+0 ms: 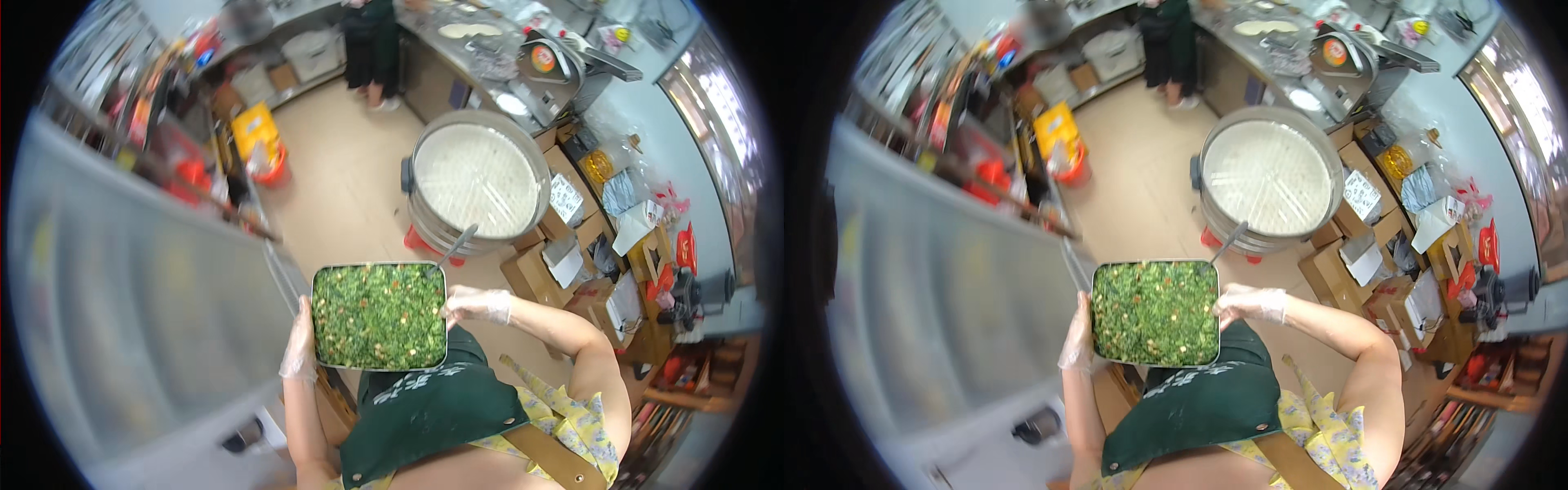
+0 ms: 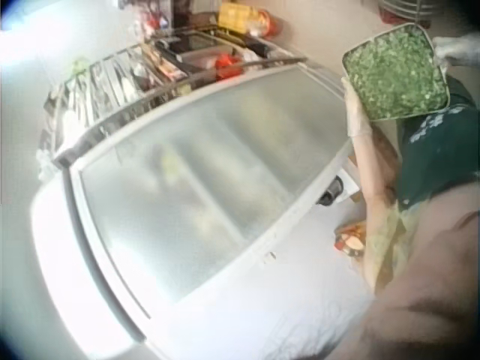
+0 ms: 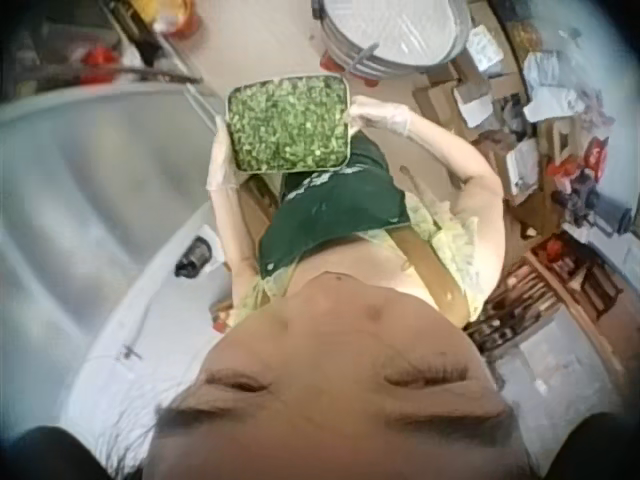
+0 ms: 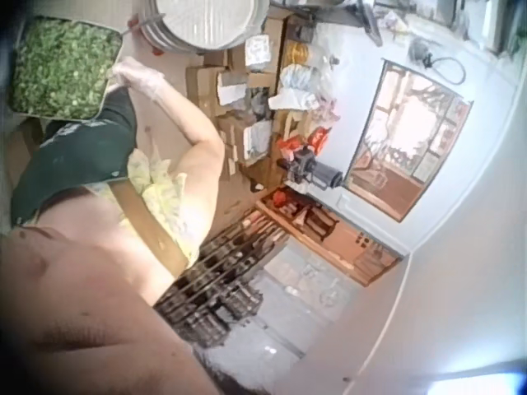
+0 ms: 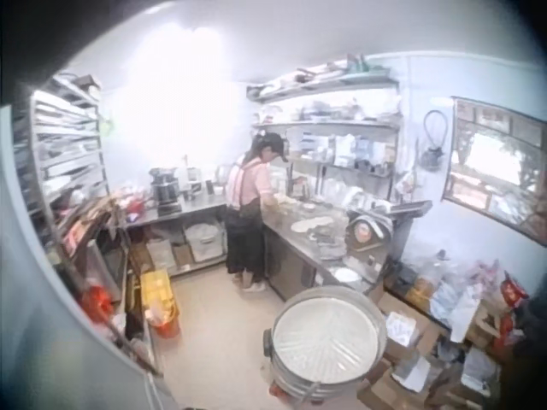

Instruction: Preparing food filling and dough for buns in a bakery kitchen.

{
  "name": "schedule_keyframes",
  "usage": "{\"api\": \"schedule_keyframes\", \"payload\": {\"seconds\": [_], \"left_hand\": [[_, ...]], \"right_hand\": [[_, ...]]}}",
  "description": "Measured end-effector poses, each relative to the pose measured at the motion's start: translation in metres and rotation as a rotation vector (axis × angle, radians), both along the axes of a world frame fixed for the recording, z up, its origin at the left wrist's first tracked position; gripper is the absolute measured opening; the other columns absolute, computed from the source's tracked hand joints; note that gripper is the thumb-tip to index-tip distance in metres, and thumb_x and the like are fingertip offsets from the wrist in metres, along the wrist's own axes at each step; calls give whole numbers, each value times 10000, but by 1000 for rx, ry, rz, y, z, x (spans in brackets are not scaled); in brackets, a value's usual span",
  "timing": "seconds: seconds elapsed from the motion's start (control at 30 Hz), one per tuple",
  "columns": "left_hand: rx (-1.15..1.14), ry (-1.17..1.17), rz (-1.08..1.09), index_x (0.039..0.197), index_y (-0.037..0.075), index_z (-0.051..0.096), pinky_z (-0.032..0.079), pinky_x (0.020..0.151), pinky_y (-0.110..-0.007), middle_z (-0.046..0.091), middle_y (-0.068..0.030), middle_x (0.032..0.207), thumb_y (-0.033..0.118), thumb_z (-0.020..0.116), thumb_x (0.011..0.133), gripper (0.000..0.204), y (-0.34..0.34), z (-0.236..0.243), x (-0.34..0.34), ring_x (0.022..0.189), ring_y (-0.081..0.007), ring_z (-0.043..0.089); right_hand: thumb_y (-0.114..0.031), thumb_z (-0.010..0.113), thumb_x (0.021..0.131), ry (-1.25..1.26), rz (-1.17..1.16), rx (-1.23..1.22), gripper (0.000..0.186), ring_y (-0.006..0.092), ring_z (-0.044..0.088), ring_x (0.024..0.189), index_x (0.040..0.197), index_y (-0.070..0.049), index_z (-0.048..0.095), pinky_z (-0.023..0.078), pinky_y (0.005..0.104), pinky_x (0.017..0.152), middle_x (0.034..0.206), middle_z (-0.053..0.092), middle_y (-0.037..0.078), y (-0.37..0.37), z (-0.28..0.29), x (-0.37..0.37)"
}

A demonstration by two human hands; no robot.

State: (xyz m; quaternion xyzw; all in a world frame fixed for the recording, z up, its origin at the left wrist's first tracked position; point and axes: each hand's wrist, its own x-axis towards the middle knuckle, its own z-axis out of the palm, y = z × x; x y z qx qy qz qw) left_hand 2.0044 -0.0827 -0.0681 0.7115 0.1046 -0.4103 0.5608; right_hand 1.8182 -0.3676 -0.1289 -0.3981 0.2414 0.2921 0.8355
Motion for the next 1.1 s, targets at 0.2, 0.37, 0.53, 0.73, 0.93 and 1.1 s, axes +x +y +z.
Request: {"api": "schedule_keyframes", "payload": {"seconds": [0.2, 0.37, 0.53, 0.73, 0.93, 1.1], "left_hand": [[-43, 64, -246, 1281, 30, 493, 402, 917, -308, 551, -84, 1223, 601, 295, 931, 699, -90, -49, 223, 1068, -167, 517], [-14, 16, -412, 1330, 41, 449, 377, 894, -287, 517, -67, 1275, 600, 269, 936, 708, -185, -61, 387, 1107, -159, 473], [-173, 128, -635, 1314, -7, 443, 324, 1020, -324, 491, -82, 1316, 567, 266, 950, 702, -292, -81, 532, 1209, -181, 432], [-129, 23, -1033, 1298, -15, 462, 265, 1057, -303, 504, -100, 1311, 549, 254, 956, 691, -473, -103, 655, 1219, -207, 439], [-192, 131, -1366, 1253, -5, 514, 303, 1040, -336, 552, -134, 1242, 588, 284, 930, 714, -682, -140, 680, 1184, -218, 482], [-196, 300, -1099, 1149, 33, 582, 451, 897, -352, 615, -118, 1104, 415, 625, 840, 492, -842, -240, 651, 1025, -237, 585]], "right_hand": [[-115, 571, 799, -67, -131, 198, 164, 157, 558, 603, 678, -5, 575, 560, 448, 721, 640, 492, 25, -65, -47, 160], [-116, 571, 810, 7, -332, 216, 183, 185, 564, 620, 681, 13, 573, 551, 493, 727, 667, 504, 59, -108, -58, 285], [-39, 605, 747, 58, -539, 344, 87, 283, 650, 796, 738, 46, 616, 533, 429, 783, 784, 629, 134, -152, -87, 378], [35, 570, 730, -33, -905, 281, 296, 256, 639, 828, 1026, 56, 580, 533, 418, 771, 947, 632, 138, -198, -96, 461], [8, 574, 741, -38, -1469, 309, 221, 204, 603, 723, 961, 27, 586, 516, 476, 760, 787, 602, 95, -242, -69, 515], [-53, 579, 736, 171, -1736, 237, 143, 259, 586, 681, 600, -11, 596, 485, 517, 797, 631, 558, 97, -288, -93, 530]]}}
